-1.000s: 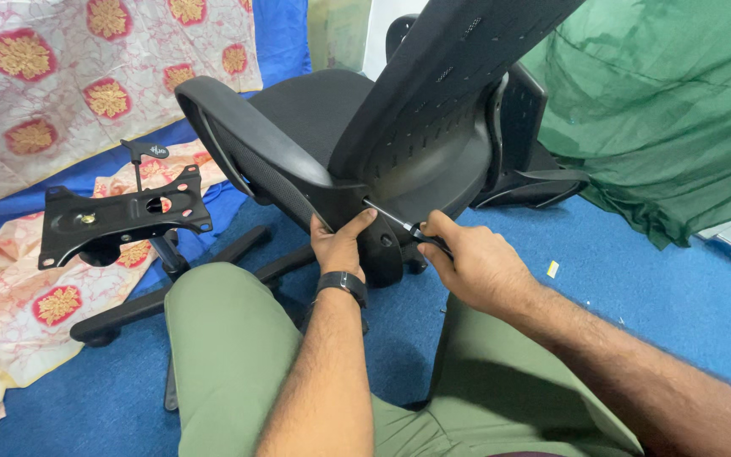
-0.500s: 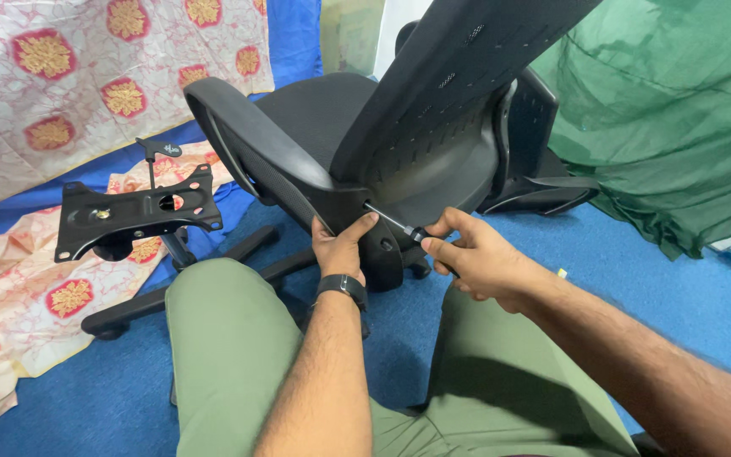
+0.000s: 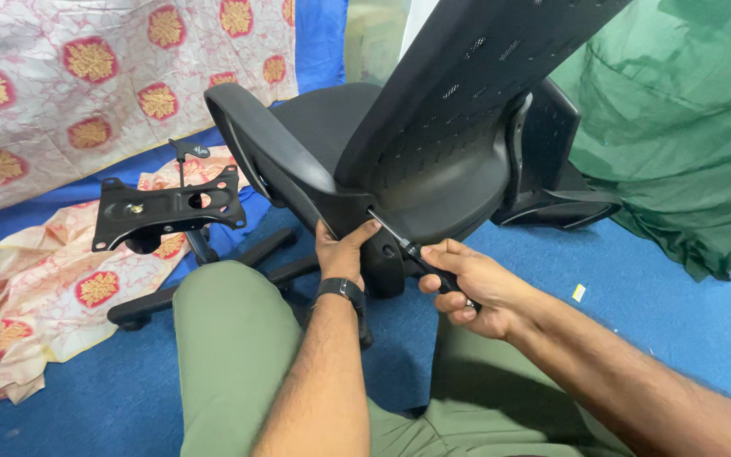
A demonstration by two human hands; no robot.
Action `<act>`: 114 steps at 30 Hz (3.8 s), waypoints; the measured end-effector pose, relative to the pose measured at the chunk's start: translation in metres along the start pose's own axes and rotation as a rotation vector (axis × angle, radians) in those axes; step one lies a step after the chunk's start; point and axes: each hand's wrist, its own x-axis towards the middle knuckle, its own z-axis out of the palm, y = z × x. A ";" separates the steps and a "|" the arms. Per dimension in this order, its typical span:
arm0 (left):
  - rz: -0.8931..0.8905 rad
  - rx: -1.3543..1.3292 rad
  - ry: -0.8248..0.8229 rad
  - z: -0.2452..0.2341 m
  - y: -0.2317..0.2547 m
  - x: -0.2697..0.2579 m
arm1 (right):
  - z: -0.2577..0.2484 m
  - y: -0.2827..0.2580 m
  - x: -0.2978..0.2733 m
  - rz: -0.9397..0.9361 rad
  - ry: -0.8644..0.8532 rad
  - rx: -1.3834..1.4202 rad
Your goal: The person sits on the floor and uses a screwdriver to tighten screws on the underside of an office chair seat, securing the seat to the base. The person works on multiple screw locations around the seat perimeter.
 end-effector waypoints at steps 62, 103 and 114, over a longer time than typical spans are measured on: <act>0.102 1.148 0.309 0.002 0.006 -0.036 | -0.002 0.001 0.044 -0.024 -0.056 -0.318; -0.151 0.735 0.434 -0.016 -0.105 0.060 | -0.221 0.071 0.101 -0.019 0.416 -0.259; -0.338 0.736 -0.065 0.000 -0.181 0.024 | -0.247 0.038 0.061 -0.053 0.429 0.020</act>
